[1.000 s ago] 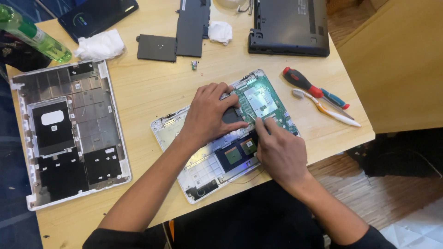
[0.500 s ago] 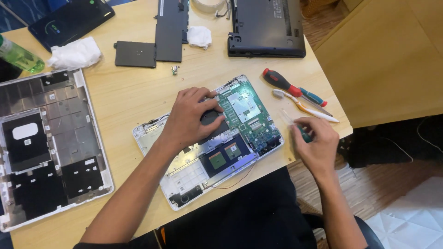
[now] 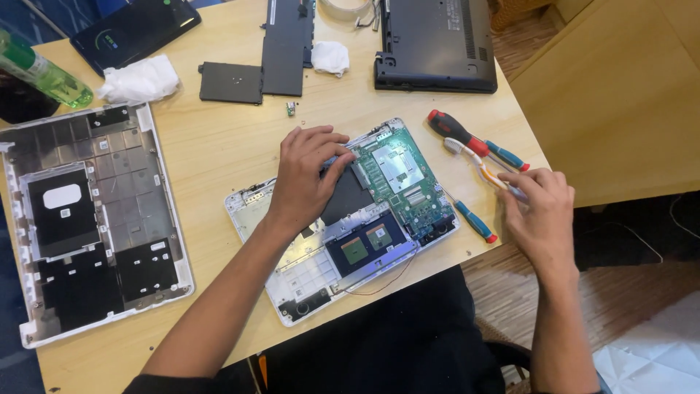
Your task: Reassembling a laptop by connecting internal ribbon cables, positioning the motherboard, and installing the battery.
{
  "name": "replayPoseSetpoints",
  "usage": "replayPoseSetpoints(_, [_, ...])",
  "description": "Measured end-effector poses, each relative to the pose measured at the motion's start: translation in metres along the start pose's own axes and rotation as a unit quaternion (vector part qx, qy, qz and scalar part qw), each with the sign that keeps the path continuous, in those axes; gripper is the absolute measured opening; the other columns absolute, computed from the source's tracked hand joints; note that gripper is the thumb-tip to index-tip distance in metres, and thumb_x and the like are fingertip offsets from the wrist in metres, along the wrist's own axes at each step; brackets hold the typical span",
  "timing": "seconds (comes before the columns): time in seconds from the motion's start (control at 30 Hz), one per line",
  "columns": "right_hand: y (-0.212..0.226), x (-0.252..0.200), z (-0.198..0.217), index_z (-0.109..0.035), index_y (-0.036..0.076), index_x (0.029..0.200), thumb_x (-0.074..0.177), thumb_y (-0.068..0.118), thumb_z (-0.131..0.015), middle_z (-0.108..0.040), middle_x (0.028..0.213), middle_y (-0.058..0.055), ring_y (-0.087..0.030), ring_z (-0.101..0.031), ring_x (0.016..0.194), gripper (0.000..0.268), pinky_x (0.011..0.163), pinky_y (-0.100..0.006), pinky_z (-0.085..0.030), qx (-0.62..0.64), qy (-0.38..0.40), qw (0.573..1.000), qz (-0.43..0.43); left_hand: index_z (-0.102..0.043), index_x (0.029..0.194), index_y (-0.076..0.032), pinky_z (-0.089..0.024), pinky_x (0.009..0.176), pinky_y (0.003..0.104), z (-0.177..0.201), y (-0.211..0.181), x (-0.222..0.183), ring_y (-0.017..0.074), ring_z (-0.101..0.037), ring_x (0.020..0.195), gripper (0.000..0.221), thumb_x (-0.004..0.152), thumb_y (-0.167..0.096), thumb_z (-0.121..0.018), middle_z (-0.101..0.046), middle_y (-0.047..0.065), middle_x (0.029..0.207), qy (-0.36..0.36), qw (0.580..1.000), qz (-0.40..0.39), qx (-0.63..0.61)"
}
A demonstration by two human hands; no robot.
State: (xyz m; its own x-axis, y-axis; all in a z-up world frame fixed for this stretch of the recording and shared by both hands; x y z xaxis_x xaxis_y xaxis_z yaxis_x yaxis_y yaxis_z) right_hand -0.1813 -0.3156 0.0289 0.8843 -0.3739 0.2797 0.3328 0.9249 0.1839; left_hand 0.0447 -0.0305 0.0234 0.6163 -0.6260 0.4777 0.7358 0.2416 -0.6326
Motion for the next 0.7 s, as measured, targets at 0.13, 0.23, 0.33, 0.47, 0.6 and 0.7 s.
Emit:
replayPoseSetpoints(0.13, [0.051, -0.004, 0.046, -0.075, 0.005, 0.124, 0.094, -0.004, -0.070, -0.059, 0.099, -0.012, -0.023, -0.061, 0.088, 0.032, 0.079, -0.033, -0.051, 0.146, 0.020, 0.989, -0.014, -0.076, 0.111, -0.016, -0.031, 0.114, 0.053, -0.001, -0.005, 0.000, 0.0266, -0.058, 0.125, 0.019, 0.102, -0.026, -0.063, -0.072, 0.004, 0.121, 0.020, 1.000, 0.007, 0.011])
replayPoseSetpoints(0.23, [0.094, 0.005, 0.045, -0.070, 0.004, 0.131, 0.095, 0.001, -0.066, -0.060, 0.107, -0.014, -0.025, -0.060, 0.095, 0.037, 0.080, -0.036, -0.052, 0.164, 0.050, 0.985, -0.005, -0.056, 0.144, -0.013, -0.017, 0.121, 0.059, -0.012, -0.007, 0.000, 0.0282, -0.043, 0.142, 0.078, 0.091, -0.070, -0.058, -0.057, 0.007, 0.144, 0.117, 0.982, 0.008, 0.150])
replayPoseSetpoints(0.33, [0.134, 0.024, 0.013, -0.060, 0.015, 0.148, 0.101, 0.003, -0.055, -0.066, 0.099, -0.010, -0.029, -0.062, 0.070, 0.049, 0.059, -0.043, -0.044, 0.120, 0.109, 0.987, 0.014, -0.051, 0.147, -0.012, -0.006, 0.123, 0.060, -0.019, -0.007, -0.001, 0.0275, -0.029, 0.151, 0.089, 0.088, -0.078, -0.055, -0.047, 0.010, 0.154, 0.172, 0.962, 0.014, 0.210])
replayPoseSetpoints(0.47, [0.159, 0.022, -0.014, -0.055, 0.018, 0.146, 0.094, 0.006, -0.052, -0.057, 0.088, -0.009, -0.031, -0.058, 0.061, 0.053, 0.041, -0.045, -0.046, -0.035, 0.156, 0.985, 0.063, -0.058, 0.139, -0.009, -0.009, 0.124, 0.059, -0.016, -0.005, -0.004, 0.0312, -0.036, 0.148, 0.083, 0.082, -0.068, -0.070, -0.056, 0.011, 0.143, 0.135, 0.975, 0.003, 0.175])
replayPoseSetpoints(0.6, [0.134, -0.039, -0.001, -0.034, 0.019, 0.161, 0.086, 0.004, -0.059, -0.061, 0.100, -0.003, -0.025, -0.060, 0.064, 0.081, 0.048, -0.043, -0.057, -0.046, 0.232, 0.970, 0.066, -0.057, 0.141, -0.009, -0.008, 0.125, 0.058, -0.023, -0.008, -0.004, 0.0308, -0.036, 0.148, 0.088, 0.080, -0.072, -0.068, -0.055, 0.011, 0.145, 0.168, 0.971, 0.011, 0.168])
replayPoseSetpoints(0.7, [0.111, -0.068, 0.039, -0.045, 0.035, 0.153, 0.084, 0.020, -0.053, -0.060, 0.104, 0.004, -0.034, -0.070, 0.079, 0.071, 0.062, -0.053, -0.061, -0.115, 0.313, 0.943, 0.007, -0.055, 0.143, -0.011, -0.006, 0.124, 0.059, -0.024, -0.005, -0.006, 0.0313, -0.036, 0.147, 0.090, 0.081, -0.075, -0.068, -0.053, 0.011, 0.146, 0.189, 0.969, 0.019, 0.159])
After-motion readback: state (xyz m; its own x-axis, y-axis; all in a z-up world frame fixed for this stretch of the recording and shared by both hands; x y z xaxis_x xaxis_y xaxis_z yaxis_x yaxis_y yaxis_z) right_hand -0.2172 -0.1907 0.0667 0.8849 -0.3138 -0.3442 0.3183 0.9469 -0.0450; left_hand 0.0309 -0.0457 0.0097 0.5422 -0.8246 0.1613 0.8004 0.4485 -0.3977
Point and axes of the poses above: each hand's wrist, its own x-axis towards the middle knuckle, its own z-axis out of the back of the hand, y = z × x, the point moved 5 cm from there along x, towards the middle knuckle
